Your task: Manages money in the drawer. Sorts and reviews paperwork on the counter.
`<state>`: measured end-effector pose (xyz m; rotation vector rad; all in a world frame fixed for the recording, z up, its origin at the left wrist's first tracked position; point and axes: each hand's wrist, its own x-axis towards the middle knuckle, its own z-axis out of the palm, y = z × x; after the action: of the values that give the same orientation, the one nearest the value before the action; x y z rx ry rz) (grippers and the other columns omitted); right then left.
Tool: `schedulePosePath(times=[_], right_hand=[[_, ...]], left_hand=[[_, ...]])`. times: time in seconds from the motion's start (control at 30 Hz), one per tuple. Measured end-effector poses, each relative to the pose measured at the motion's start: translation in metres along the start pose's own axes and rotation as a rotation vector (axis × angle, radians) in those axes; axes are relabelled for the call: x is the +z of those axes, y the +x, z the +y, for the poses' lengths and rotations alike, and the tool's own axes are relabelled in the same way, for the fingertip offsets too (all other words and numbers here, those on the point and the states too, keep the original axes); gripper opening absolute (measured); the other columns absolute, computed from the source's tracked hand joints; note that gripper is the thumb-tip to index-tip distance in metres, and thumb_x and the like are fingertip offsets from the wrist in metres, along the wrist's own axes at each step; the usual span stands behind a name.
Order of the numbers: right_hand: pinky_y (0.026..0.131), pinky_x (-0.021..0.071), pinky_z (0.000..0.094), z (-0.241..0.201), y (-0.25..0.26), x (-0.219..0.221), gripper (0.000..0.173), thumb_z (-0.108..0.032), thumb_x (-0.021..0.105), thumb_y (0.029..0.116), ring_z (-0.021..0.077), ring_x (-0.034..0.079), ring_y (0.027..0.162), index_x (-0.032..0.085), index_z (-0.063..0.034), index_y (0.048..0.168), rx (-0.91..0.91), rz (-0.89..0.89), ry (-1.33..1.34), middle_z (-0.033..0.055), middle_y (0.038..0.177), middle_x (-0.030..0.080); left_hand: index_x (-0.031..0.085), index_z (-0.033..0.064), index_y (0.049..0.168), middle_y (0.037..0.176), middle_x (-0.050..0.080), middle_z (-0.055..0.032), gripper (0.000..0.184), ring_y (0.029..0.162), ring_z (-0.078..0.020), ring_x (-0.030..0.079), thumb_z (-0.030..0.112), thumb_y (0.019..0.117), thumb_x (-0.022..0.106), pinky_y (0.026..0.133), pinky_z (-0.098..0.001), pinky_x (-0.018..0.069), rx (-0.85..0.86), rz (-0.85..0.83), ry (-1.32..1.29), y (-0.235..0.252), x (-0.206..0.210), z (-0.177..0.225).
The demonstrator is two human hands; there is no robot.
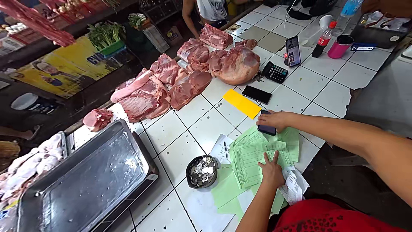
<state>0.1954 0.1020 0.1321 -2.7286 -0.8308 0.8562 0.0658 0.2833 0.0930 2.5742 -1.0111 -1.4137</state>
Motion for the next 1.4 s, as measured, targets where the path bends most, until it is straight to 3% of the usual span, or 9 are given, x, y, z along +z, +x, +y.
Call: schedulePosePath(times=[0.2,0.37,0.47,0.53,0.63,0.83,0.97,1.23,1.4], right_hand=[[0.112,0.0161,0.0832,-0.020,-0.009,0.032,0.071,0.017,0.065,0.0863,0.0535,0.030,0.148,0.051,-0.0103,0.150,-0.180,-0.043,-0.118,0.0249,0.156,0.044],[0.113,0.0113,0.0837,-0.002,-0.001,0.038,0.084,0.018,0.074,0.0752,0.0516,0.027,0.151,0.051,-0.0122,0.150,-0.135,-0.059,-0.066,0.0218,0.156,0.045],[0.118,0.0060,0.0778,0.021,-0.002,0.035,0.089,0.002,0.085,0.0761,0.0482,0.028,0.151,0.045,-0.0101,0.154,-0.025,-0.074,-0.064,0.0264,0.157,0.041],[0.117,0.0116,0.0775,0.049,-0.004,0.040,0.091,-0.006,0.093,0.0689,0.0474,0.037,0.146,0.051,-0.0084,0.150,-0.004,0.055,-0.054,0.0268,0.151,0.047],[0.104,0.0371,0.0751,0.095,-0.006,0.048,0.093,-0.015,0.100,0.0545,0.0492,0.056,0.125,0.062,-0.0081,0.139,-0.029,0.372,-0.129,0.0260,0.132,0.062],[0.092,0.0459,0.0706,0.140,-0.044,-0.020,0.127,-0.047,0.097,0.0650,0.0545,0.055,0.120,0.023,-0.0185,0.164,0.147,0.472,0.199,0.0340,0.134,0.053],[0.091,0.0486,0.0690,0.156,-0.058,-0.012,0.133,-0.054,0.093,0.0681,0.0555,0.055,0.121,0.011,-0.0205,0.167,0.168,0.351,0.290,0.0359,0.141,0.047],[0.103,0.0383,0.0697,0.078,-0.050,0.066,0.105,-0.023,0.094,0.0727,0.0508,0.047,0.132,0.037,-0.0116,0.160,-0.248,0.163,0.169,0.0290,0.146,0.048],[0.113,0.0241,0.0750,0.085,-0.047,0.082,0.092,-0.031,0.086,0.0850,0.0515,0.035,0.145,0.037,-0.0006,0.157,-0.228,0.206,0.249,0.0312,0.154,0.042]], left_hand=[[0.072,0.0096,0.125,0.173,0.008,0.0061,0.043,0.157,-0.0438,0.002,0.031,0.0880,0.073,0.099,-0.0804,0.0325,-0.018,-0.021,-0.029,-0.001,-0.011,0.001],[0.071,0.0093,0.128,0.173,0.008,0.0064,0.043,0.157,-0.0434,0.002,0.027,0.0886,0.073,0.101,-0.0802,0.0296,-0.052,-0.013,-0.097,-0.001,-0.014,0.004],[0.071,0.0114,0.128,0.173,0.006,0.0083,0.042,0.157,-0.0424,-0.001,0.030,0.0896,0.071,0.103,-0.0814,0.0254,-0.094,0.011,-0.122,0.002,-0.009,0.010],[0.073,0.0122,0.126,0.173,0.006,0.0088,0.041,0.158,-0.0409,-0.002,0.032,0.0896,0.070,0.104,-0.0819,0.0227,-0.127,0.046,-0.155,0.005,-0.005,0.014],[0.075,0.0121,0.121,0.173,0.004,0.0084,0.039,0.158,-0.0409,-0.005,0.035,0.0899,0.069,0.106,-0.0828,0.0190,-0.190,0.100,-0.180,0.015,-0.001,0.023],[0.077,0.0086,0.115,0.173,0.009,0.0023,0.036,0.158,-0.0403,-0.007,0.033,0.0890,0.073,0.112,-0.0802,0.0048,-0.363,0.271,-0.371,0.033,0.001,0.054],[0.076,0.0077,0.117,0.173,0.010,-0.0009,0.036,0.158,-0.0399,-0.003,0.031,0.0907,0.071,0.116,-0.0750,0.0084,-0.490,0.305,-0.425,0.044,-0.010,0.077],[0.073,0.0019,0.120,0.170,0.023,-0.0077,0.036,0.158,-0.0338,0.010,0.026,0.0939,0.069,0.122,-0.0664,0.0114,-0.534,0.361,-0.544,0.050,-0.016,0.097],[0.070,-0.0082,0.117,0.162,0.034,-0.0204,0.032,0.146,-0.0297,0.042,0.011,0.0921,0.064,0.118,-0.0454,0.0356,-0.406,0.545,-0.827,0.026,-0.007,0.119]])
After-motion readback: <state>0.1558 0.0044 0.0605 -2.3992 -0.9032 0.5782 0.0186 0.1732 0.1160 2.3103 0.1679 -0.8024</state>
